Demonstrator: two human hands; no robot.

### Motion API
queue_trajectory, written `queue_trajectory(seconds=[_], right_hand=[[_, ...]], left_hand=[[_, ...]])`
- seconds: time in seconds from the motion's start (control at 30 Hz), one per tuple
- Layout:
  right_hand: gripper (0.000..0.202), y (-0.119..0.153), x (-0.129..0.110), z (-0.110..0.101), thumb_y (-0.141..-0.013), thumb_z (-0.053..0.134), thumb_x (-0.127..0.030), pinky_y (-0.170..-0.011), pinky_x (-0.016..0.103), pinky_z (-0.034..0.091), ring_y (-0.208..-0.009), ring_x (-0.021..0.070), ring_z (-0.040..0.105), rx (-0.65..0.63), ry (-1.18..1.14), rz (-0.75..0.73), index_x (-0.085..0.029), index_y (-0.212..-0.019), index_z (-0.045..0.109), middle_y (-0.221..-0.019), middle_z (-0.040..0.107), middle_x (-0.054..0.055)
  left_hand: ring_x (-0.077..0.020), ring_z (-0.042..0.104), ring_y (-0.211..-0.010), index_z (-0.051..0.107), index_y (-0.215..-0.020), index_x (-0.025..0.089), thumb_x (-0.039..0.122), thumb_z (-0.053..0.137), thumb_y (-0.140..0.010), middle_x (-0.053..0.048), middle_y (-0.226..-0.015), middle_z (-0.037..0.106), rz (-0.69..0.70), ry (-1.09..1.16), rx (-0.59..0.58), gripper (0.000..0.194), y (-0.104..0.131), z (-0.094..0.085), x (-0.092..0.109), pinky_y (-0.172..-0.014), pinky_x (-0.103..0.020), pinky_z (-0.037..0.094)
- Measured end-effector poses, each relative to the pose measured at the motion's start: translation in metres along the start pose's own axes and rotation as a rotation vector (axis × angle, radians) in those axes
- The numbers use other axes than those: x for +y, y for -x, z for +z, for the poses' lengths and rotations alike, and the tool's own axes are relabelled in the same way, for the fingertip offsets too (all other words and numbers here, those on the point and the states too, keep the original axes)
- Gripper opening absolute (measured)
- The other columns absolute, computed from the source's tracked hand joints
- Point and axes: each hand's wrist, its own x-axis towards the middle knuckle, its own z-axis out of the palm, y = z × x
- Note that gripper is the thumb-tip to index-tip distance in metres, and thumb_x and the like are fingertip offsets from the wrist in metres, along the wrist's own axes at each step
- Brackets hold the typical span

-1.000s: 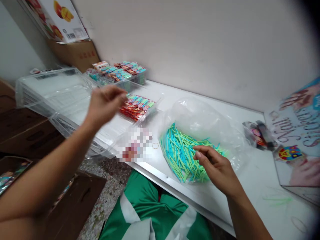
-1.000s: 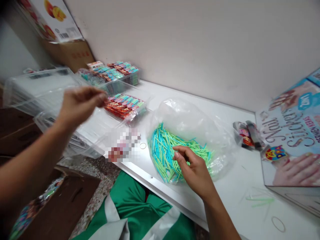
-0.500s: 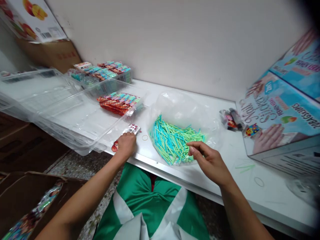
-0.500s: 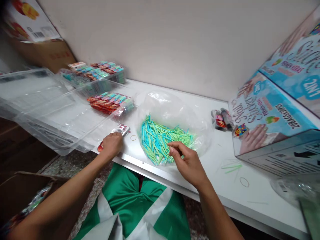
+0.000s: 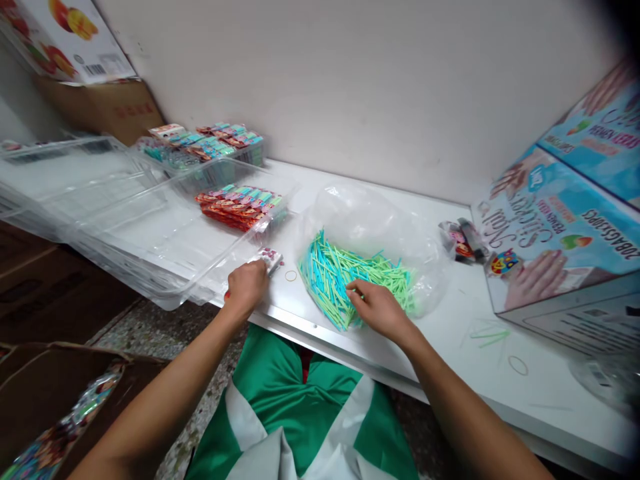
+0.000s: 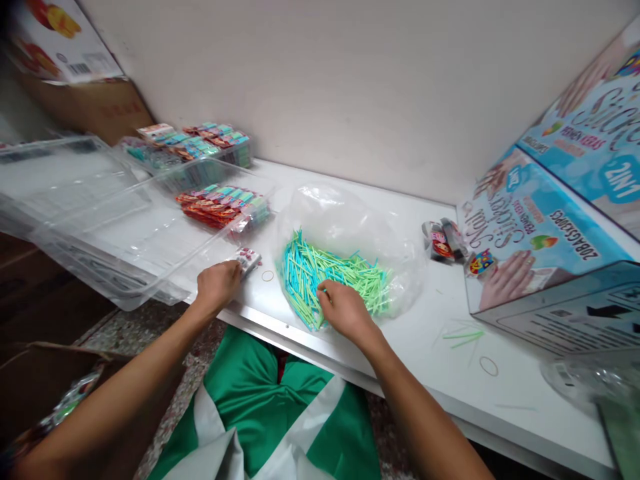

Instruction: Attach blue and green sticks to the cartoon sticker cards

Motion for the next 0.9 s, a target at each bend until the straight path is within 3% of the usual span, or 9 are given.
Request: queue_trajectory(seconds=[0.13, 0.23, 0.37, 0.47, 0.63, 0.9], right_hand=[[0.032, -0.046, -0.025, 0.015, -0.091, 0.035, -0.035, -0.069, 0.025, 0.038, -0.085, 0.0176, 0.061, -0.1, 0.166, 0.03, -0.02, -0.095, 0.063, -0.093, 0.069, 0.006], [0.039, -0.076, -0.037, 0.031, -0.089, 0.037, -0.04, -0.071, 0.029, 0.039, -0.089, 0.0238, 0.061, -0.133, 0.223, 0.072, -0.014, -0.092, 0.065, -0.096, 0.068, 0.015], [0.04, -0.1, -0.04, 0.044, -0.086, 0.042, -0.04, -0.071, 0.032, 0.04, -0.092, 0.0282, 0.061, -0.186, 0.274, 0.094, -0.01, -0.097, 0.065, -0.102, 0.065, 0.021], [0.033, -0.109, -0.033, 0.039, -0.084, 0.044, -0.031, -0.069, 0.03, 0.04, -0.09, 0.0265, 0.062, -0.225, 0.292, 0.085, -0.009, -0.096, 0.066, -0.102, 0.066, 0.019], [0.032, -0.106, -0.012, 0.017, -0.087, 0.038, -0.03, -0.063, 0.026, 0.037, -0.081, 0.0221, 0.061, -0.241, 0.291, 0.039, -0.01, -0.087, 0.064, -0.092, 0.067, 0.016], [0.037, -0.085, -0.001, -0.005, -0.096, 0.021, -0.033, -0.063, 0.025, 0.035, -0.074, 0.0173, 0.056, -0.11, 0.259, -0.034, -0.011, -0.097, 0.051, -0.088, 0.063, 0.011]], left_hand=[[-0.0232, 0.062, -0.089, 0.064, -0.098, 0.016, 0.035, 0.037, -0.088, -0.011, -0.095, 0.068, 0.008, 0.36, 0.356, 0.034, 0.013, -0.016, 0.003, -0.073, -0.03, 0.044], [-0.0199, 0.063, -0.086, 0.065, -0.095, 0.018, 0.039, 0.046, -0.085, -0.006, -0.092, 0.069, -0.023, 0.81, 0.438, 0.029, 0.027, -0.033, 0.008, -0.072, -0.027, 0.046], [-0.0173, 0.065, -0.072, 0.058, -0.083, 0.018, 0.04, 0.057, -0.078, -0.004, -0.08, 0.069, -0.227, 1.539, 0.249, 0.022, 0.037, -0.047, 0.014, -0.063, -0.026, 0.05], [-0.016, 0.064, -0.061, 0.051, -0.076, 0.017, 0.033, 0.062, -0.073, -0.001, -0.067, 0.068, -0.408, 1.866, 0.044, 0.019, 0.039, -0.048, 0.013, -0.056, -0.026, 0.051], [-0.0155, 0.063, -0.056, 0.051, -0.073, 0.016, 0.02, 0.065, -0.064, -0.001, -0.063, 0.066, -0.512, 2.014, -0.175, 0.018, 0.042, -0.044, 0.011, -0.054, -0.027, 0.052], [-0.0144, 0.062, -0.056, 0.049, -0.074, 0.016, 0.02, 0.067, -0.065, -0.006, -0.077, 0.07, -0.305, 2.011, -0.242, 0.021, 0.028, -0.049, 0.025, -0.046, -0.023, 0.046]])
